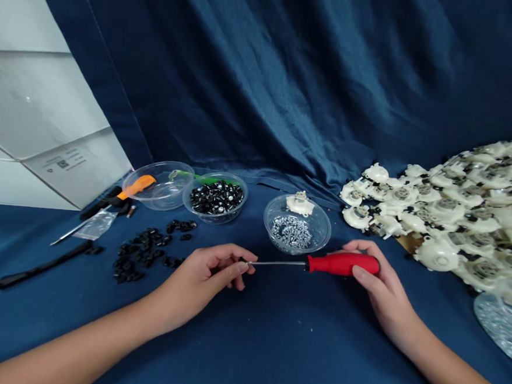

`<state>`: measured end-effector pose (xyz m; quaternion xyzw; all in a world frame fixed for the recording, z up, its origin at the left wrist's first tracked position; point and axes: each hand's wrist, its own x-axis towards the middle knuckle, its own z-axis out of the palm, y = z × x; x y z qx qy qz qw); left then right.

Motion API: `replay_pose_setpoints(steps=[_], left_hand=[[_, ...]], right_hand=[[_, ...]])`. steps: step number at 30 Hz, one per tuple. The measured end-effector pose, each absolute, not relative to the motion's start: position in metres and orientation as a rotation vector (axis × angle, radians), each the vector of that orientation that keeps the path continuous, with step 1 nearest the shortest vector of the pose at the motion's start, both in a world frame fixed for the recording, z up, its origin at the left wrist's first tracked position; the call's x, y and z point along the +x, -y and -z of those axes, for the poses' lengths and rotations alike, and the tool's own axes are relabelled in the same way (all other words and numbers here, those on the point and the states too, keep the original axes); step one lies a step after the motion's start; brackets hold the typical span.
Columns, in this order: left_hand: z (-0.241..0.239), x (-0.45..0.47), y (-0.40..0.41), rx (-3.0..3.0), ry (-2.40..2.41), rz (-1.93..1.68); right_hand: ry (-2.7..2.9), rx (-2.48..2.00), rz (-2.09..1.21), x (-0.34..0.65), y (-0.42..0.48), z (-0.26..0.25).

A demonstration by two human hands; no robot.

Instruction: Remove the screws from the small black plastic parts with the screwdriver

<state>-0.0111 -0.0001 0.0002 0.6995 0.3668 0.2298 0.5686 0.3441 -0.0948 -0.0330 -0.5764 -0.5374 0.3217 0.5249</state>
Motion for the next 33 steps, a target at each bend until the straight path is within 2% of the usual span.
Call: replay_pose_setpoints(steps=[22,30,33], left_hand=[[-0.008,-0.008,0.006,1.651,-0.843,-0.569],[-0.004,-0.009,0.009,1.774,-0.845,-0.594],[-0.017,-0.016,0.005,2.069,-0.838,-0.74]], right_hand=[[1.294,-1.471,-0.87,0.346,0.097,0.032],[1.239,-1.474,-0.867,0.348,0.092,0.036],[1.226,-1.453,-0.834,0.343,0.09,0.032]])
